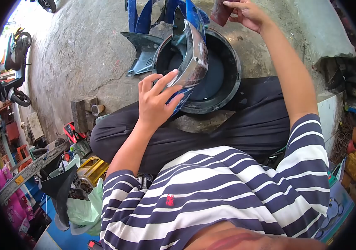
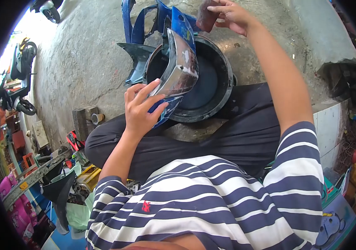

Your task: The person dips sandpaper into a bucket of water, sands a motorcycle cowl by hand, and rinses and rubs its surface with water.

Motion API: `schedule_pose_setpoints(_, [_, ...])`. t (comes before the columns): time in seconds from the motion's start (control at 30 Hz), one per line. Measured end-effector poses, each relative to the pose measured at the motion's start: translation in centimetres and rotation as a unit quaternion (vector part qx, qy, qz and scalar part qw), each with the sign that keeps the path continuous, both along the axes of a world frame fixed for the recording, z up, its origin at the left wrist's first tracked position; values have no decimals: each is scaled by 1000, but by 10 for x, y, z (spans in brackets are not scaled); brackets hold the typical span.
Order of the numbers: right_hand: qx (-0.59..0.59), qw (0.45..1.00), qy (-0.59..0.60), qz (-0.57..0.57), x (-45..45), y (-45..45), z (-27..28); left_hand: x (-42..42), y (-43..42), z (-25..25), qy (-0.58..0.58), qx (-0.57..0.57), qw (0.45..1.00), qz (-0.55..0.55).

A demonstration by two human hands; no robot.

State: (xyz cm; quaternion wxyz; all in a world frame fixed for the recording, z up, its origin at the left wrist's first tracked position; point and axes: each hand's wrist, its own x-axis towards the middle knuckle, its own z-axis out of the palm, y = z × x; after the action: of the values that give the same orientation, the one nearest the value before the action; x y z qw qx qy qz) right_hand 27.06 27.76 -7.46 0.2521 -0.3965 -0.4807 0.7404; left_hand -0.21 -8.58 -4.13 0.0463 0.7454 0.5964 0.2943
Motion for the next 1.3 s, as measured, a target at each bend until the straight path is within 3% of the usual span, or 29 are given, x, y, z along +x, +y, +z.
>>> schedule_pose_setpoints(0.33, [-93,989,83,-86,-9,29,-101,-1,10,10,-37,13,999,-5])
schedule_pose_setpoints(0.43, [-96,989,63,-93,-1,29,-118,17,10,21,-16,-69,997,-13])
schedule_pose_setpoints(0.6, [13,991,-110,-80,4,13,-104,20,10,8,19,-68,997,5])
schedule_pose_setpoints(0.7, [88,987,-128,37,6,9,-100,20,7,8,8,-93,996,8])
schedule_pose_setpoints(0.83, [28,984,-177,-11,21,-19,-61,16,1,2,6,-92,996,3])
schedule_pose_setpoints(1.07, [-67,984,-10,-165,51,-23,-106,17,-2,3,-3,-93,996,8])
schedule_pose_setpoints(1.3, [-105,980,72,-155,69,-38,-133,13,-2,-2,2,-94,996,6])
